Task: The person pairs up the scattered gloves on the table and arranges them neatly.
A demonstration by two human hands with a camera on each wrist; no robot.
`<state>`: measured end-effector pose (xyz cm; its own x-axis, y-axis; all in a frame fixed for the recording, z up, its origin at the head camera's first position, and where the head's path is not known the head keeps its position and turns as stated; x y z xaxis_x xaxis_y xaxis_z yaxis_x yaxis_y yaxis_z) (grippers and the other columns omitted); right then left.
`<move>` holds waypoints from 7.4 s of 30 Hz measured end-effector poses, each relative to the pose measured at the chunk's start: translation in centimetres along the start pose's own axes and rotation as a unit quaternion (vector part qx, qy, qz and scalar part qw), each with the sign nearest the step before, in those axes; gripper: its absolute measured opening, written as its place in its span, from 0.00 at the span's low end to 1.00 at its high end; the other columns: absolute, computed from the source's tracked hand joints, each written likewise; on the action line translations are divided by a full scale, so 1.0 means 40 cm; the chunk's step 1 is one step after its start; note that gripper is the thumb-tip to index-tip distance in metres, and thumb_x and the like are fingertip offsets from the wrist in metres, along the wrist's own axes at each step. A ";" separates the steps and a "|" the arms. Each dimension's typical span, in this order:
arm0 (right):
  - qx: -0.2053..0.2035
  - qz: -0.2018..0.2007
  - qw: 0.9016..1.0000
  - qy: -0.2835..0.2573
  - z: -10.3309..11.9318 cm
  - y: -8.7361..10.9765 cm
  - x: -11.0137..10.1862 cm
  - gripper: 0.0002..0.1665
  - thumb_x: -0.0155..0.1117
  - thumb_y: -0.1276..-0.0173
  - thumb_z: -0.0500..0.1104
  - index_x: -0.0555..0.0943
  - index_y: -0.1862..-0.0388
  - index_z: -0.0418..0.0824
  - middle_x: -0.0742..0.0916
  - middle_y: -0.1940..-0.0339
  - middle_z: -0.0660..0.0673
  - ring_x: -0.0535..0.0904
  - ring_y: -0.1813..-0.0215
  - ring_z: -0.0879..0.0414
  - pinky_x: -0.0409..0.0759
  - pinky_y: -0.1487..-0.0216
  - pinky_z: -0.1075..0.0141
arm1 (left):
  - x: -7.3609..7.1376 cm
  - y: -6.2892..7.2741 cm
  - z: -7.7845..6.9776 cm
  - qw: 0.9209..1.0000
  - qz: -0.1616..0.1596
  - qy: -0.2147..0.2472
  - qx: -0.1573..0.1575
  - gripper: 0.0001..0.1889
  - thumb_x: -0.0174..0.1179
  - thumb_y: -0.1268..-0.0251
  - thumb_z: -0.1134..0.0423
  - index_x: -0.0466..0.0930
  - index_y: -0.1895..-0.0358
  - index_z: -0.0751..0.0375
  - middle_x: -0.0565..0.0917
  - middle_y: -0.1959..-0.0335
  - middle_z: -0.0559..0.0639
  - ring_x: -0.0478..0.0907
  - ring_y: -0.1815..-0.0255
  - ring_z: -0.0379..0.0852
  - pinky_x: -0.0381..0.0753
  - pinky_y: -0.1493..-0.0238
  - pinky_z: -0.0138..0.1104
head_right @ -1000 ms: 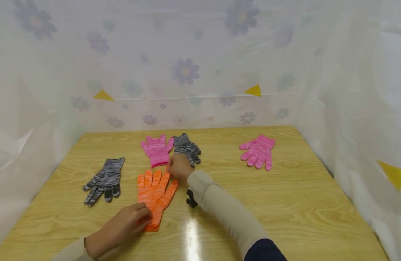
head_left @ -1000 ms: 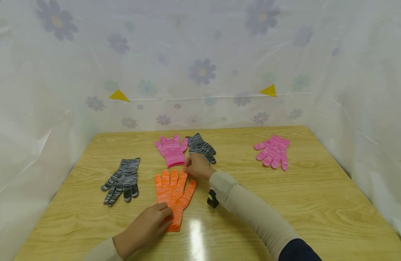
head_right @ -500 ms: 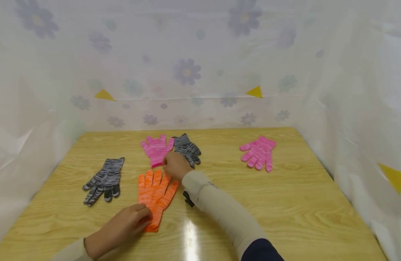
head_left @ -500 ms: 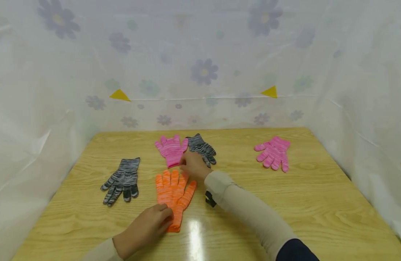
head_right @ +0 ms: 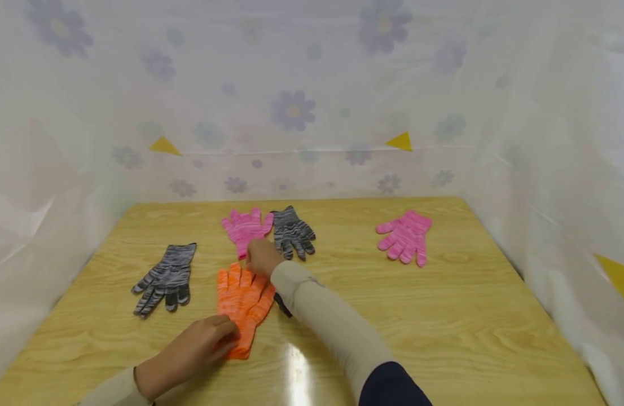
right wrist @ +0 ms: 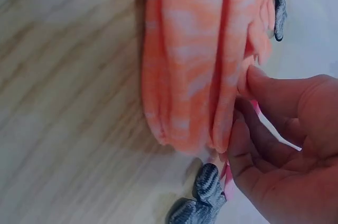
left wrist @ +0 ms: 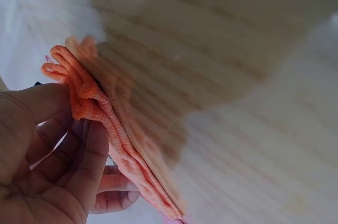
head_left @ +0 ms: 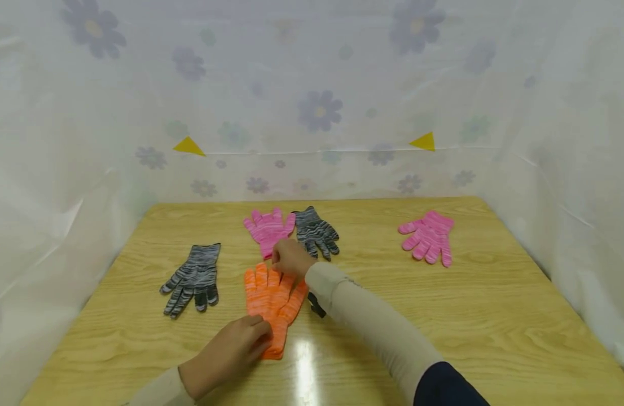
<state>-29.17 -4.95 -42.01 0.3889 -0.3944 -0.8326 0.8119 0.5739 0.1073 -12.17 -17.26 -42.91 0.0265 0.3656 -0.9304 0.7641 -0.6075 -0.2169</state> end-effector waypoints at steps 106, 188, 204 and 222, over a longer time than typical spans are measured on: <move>-0.165 0.001 0.978 0.130 0.099 0.067 -0.012 0.15 0.57 0.28 0.41 0.82 0.45 0.40 0.86 0.51 0.48 0.82 0.49 0.59 0.80 0.50 0.71 | -0.009 0.009 0.003 0.997 0.001 0.072 -0.027 0.06 0.66 0.42 0.66 0.83 0.76 0.53 0.75 0.74 0.35 0.72 0.72 0.30 0.77 0.71 0.26; -0.163 0.202 0.938 0.228 0.045 0.115 0.118 0.38 0.28 0.26 0.68 0.36 0.22 0.61 0.38 0.21 0.54 0.30 0.22 0.55 0.36 0.22 0.55 | -0.001 0.020 -0.015 0.999 -0.036 -0.018 0.032 0.10 0.67 0.47 0.70 0.80 0.77 0.50 0.72 0.73 0.38 0.68 0.72 0.31 0.71 0.74 0.23; -0.111 0.176 0.953 0.221 0.050 0.075 0.087 0.47 0.36 0.29 0.70 0.38 0.21 0.52 0.41 0.21 0.44 0.32 0.21 0.51 0.39 0.22 0.56 | -0.008 0.010 -0.019 0.999 -0.006 -0.040 0.036 0.09 0.68 0.47 0.69 0.80 0.77 0.51 0.72 0.75 0.39 0.68 0.74 0.31 0.70 0.75 0.23; -0.127 0.176 0.949 0.230 -0.077 0.141 0.027 0.42 0.31 0.25 0.65 0.35 0.21 0.50 0.38 0.21 0.46 0.35 0.21 0.51 0.41 0.22 0.53 | 0.002 0.010 -0.007 0.996 -0.014 -0.068 0.056 0.19 0.66 0.44 0.66 0.84 0.52 0.36 0.69 0.71 0.38 0.62 0.75 0.32 0.58 0.83 0.20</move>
<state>-25.51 0.08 -44.00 0.3381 0.1750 -0.9247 0.5129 0.7896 0.3369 -11.67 -17.27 -43.00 -0.0875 0.2886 -0.9535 0.6860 -0.6765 -0.2677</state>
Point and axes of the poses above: each hand's wrist, its own y-axis away from the middle knuckle, its own x-axis out of the palm, z = x × y, the point moved 2 cm from there along -y, towards the middle knuckle
